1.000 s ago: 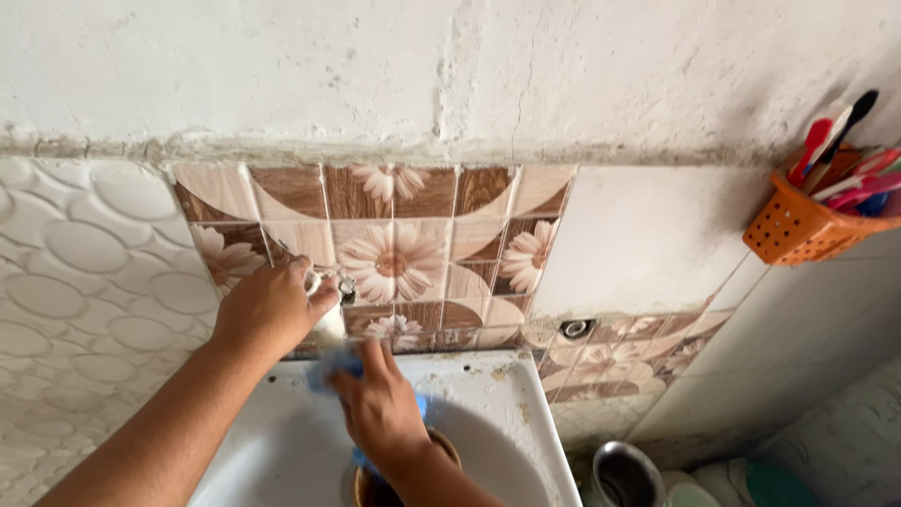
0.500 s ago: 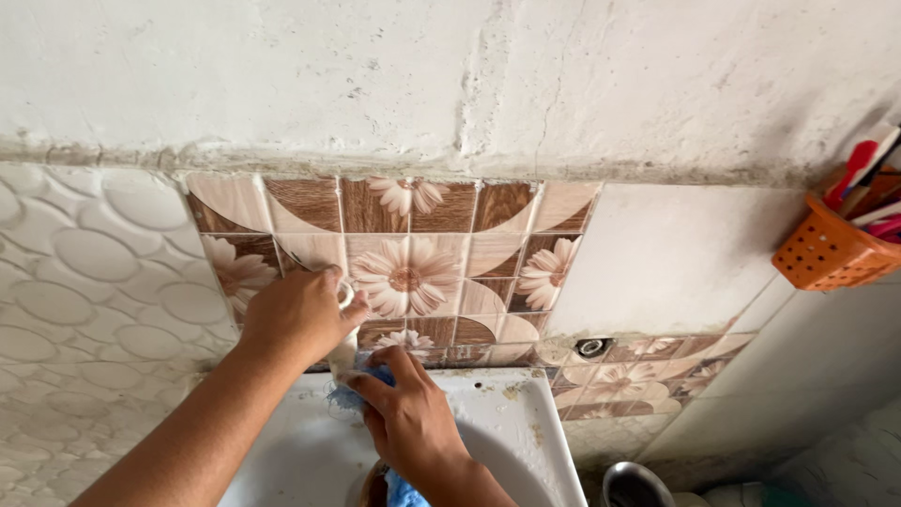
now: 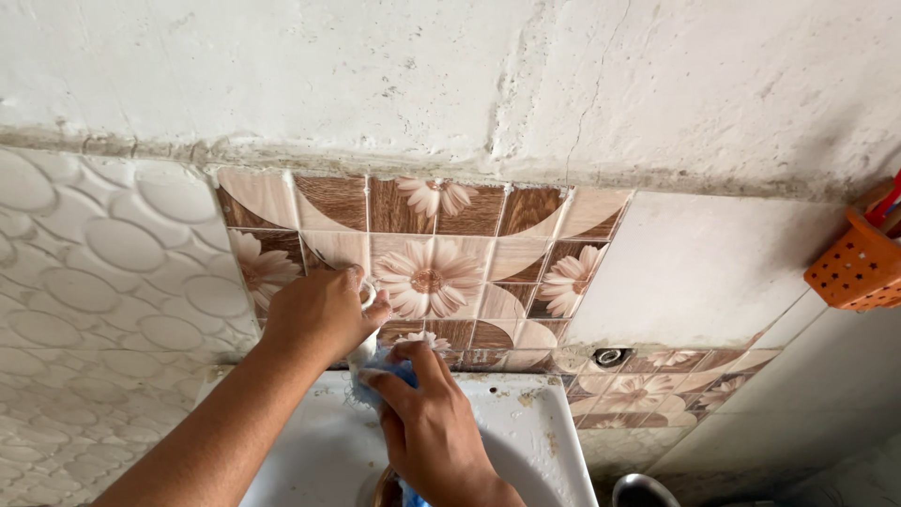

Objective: The person wipes a white wall-mounted sink and the surrounding tiled wall with a blue cloth. They repeatedly dip the cloth into a brown plastic jug to wet it, then scrub the sink basin, faucet, and wall tiles above the sink.

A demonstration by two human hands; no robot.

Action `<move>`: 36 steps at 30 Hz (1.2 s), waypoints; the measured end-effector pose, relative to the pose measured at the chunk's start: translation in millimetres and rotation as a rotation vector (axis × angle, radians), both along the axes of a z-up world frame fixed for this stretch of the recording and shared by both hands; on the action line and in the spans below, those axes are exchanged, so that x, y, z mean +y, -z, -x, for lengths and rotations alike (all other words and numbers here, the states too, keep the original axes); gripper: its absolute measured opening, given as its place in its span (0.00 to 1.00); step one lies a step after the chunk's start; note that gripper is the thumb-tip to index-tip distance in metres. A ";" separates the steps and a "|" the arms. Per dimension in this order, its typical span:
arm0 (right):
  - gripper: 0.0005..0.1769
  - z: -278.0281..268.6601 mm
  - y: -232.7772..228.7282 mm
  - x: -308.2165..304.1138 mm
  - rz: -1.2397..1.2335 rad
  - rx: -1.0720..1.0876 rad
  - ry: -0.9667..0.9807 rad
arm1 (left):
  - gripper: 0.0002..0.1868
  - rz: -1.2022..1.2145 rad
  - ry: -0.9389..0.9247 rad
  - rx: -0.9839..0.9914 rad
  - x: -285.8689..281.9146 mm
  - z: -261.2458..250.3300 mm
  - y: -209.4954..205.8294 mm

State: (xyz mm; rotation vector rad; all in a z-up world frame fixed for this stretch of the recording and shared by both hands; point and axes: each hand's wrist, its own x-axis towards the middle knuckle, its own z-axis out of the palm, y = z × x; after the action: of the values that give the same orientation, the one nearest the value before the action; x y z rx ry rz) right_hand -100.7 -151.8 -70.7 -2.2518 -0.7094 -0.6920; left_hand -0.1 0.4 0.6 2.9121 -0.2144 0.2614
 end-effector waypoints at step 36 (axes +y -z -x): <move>0.16 -49.4 75.8 10.5 -0.049 -0.131 0.003 | 0.30 -0.002 0.024 -0.109 6.0 -8.9 12.7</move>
State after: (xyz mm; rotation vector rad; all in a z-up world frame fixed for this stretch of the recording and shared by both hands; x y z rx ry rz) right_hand -51.3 -141.4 -146.5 -2.1787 -0.7441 -0.8555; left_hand 8.7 6.5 -12.2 2.8983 -0.2665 0.4171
